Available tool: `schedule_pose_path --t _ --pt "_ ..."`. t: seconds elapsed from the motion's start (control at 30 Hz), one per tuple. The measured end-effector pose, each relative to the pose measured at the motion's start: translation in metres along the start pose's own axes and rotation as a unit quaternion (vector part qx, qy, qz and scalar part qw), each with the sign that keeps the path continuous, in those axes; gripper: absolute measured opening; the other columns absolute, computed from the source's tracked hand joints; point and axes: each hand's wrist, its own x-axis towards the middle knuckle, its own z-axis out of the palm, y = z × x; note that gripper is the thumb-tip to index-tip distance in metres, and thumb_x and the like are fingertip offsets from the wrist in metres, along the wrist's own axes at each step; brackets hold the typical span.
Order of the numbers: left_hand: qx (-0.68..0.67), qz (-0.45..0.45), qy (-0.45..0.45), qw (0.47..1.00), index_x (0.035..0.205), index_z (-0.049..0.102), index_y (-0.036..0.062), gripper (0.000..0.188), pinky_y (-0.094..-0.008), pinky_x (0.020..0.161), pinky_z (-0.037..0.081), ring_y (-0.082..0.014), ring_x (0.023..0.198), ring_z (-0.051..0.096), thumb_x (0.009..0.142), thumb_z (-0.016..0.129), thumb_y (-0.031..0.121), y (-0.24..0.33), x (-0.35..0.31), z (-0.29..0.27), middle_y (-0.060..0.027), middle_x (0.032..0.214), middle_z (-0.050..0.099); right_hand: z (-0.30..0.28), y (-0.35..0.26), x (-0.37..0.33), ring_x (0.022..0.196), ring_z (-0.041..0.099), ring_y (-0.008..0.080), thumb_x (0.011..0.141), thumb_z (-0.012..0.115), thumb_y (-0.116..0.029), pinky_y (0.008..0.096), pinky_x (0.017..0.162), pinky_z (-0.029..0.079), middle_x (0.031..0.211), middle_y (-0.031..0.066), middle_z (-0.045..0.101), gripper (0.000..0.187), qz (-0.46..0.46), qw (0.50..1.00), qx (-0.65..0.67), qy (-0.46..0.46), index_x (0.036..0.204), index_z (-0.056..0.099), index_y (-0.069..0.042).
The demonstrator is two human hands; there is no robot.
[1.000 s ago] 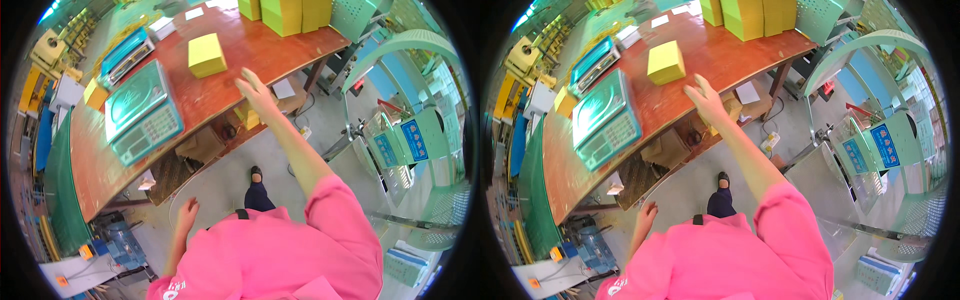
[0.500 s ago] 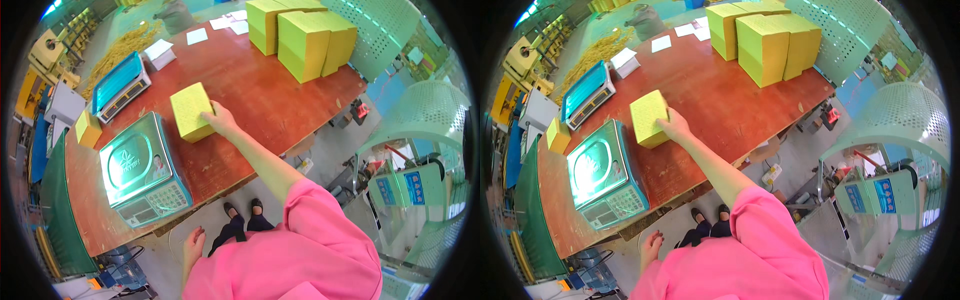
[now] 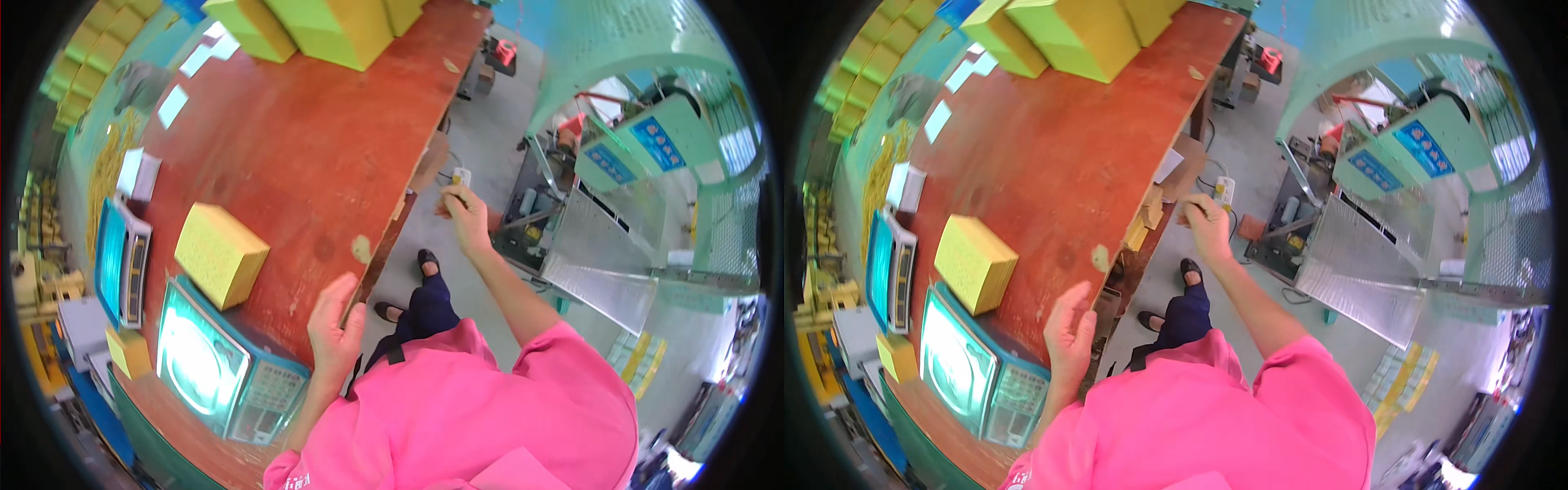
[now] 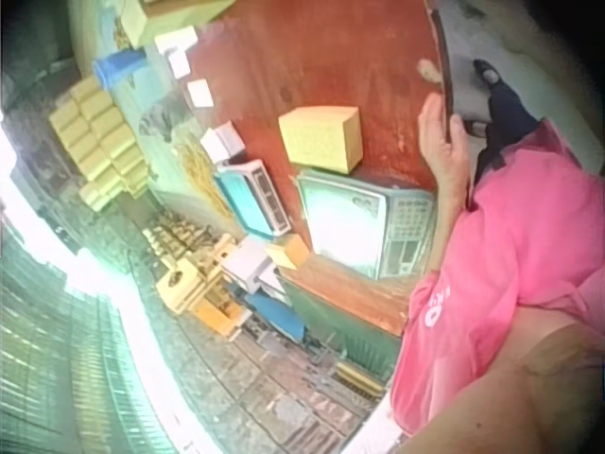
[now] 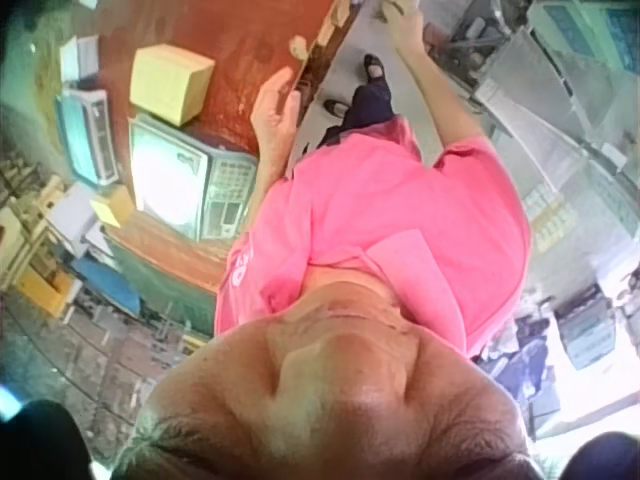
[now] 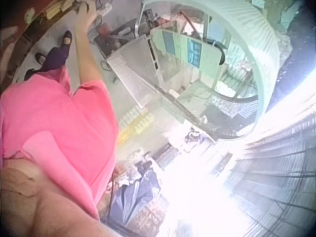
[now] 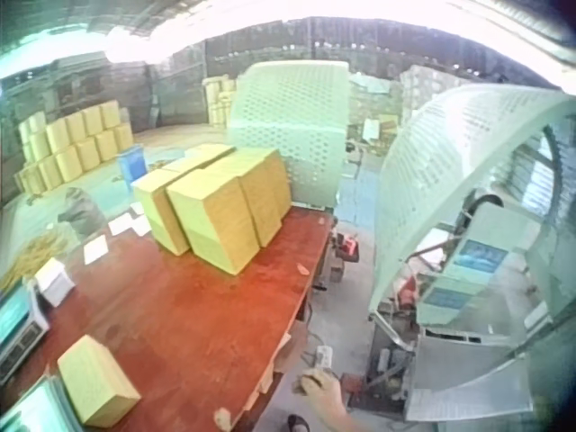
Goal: Weighing stacks of yellow paper, attaching top/bottom sheets, and using a binding machine to secure the stacks.
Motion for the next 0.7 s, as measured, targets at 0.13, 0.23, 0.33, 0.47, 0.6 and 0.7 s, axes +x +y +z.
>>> schedule_pose_path --t 0.13,0.23,0.33,0.47,0.6,0.7 --pt "0.214 0.062 0.016 0.975 0.129 0.053 -0.0014 0.046 -0.0431 0.108 0.034 -0.0351 0.131 0.043 0.085 0.062 0.007 -0.005 0.050 0.023 -0.0190 0.141 0.046 -0.051 0.106 0.039 0.079 0.069 0.0223 0.086 0.064 -0.018 0.0331 0.071 0.054 0.096 0.0155 0.069 0.030 0.065 0.980 -0.180 0.055 0.110 0.064 -0.002" --pt "0.358 0.060 -0.030 0.931 0.138 0.045 0.0012 0.060 -0.0503 0.113 0.024 -0.0382 0.138 0.031 0.085 0.063 0.022 -0.026 0.067 0.042 -0.0197 0.149 0.036 -0.026 0.126 0.088 0.088 0.068 0.0296 0.082 0.068 -0.025 0.0400 0.078 0.053 0.102 0.0184 0.067 0.043 0.028 0.959 -0.276 0.063 0.119 0.060 -0.004" --pt "0.443 0.042 -0.068 0.893 0.140 0.043 0.0037 0.067 -0.0552 0.115 0.018 -0.0400 0.140 0.028 0.084 0.062 0.036 -0.032 0.072 0.048 -0.0207 0.151 0.033 -0.003 0.156 0.154 0.098 0.064 0.0352 0.080 0.070 -0.030 0.0455 0.084 0.051 0.107 0.0196 0.066 0.052 0.060 0.947 -0.312 0.056 0.125 0.056 -0.006" --pt "0.449 0.031 -0.073 0.890 0.140 0.044 0.0045 0.067 -0.0565 0.113 0.021 -0.0430 0.138 0.029 0.086 0.060 0.042 -0.037 0.076 0.047 -0.0215 0.150 0.034 0.012 0.171 0.221 0.108 0.059 0.0362 0.079 0.071 -0.031 0.0470 0.086 0.049 0.113 0.0182 0.061 0.050 0.099 0.932 -0.337 0.088 0.119 0.052 -0.007" --pt "0.420 0.024 -0.057 0.905 0.136 0.047 0.0056 0.069 -0.0604 0.112 0.022 -0.0429 0.136 0.033 0.081 0.066 0.042 -0.039 0.078 0.046 -0.0234 0.147 0.037 0.019 0.185 0.248 0.104 0.058 0.0364 0.078 0.072 -0.027 0.0478 0.083 0.049 0.111 0.0161 0.060 0.041 0.134 0.930 -0.309 0.144 0.107 0.052 -0.007" --pt "0.420 0.025 -0.053 0.906 0.136 0.047 0.0070 0.068 -0.0615 0.111 0.024 -0.0438 0.135 0.035 0.084 0.063 0.047 -0.040 0.079 0.046 -0.0235 0.147 0.038 0.013 0.196 0.258 0.095 0.061 0.0369 0.077 0.072 -0.024 0.0472 0.080 0.049 0.100 0.0160 0.062 0.036 0.091 0.935 -0.320 0.121 0.100 0.052 -0.007"
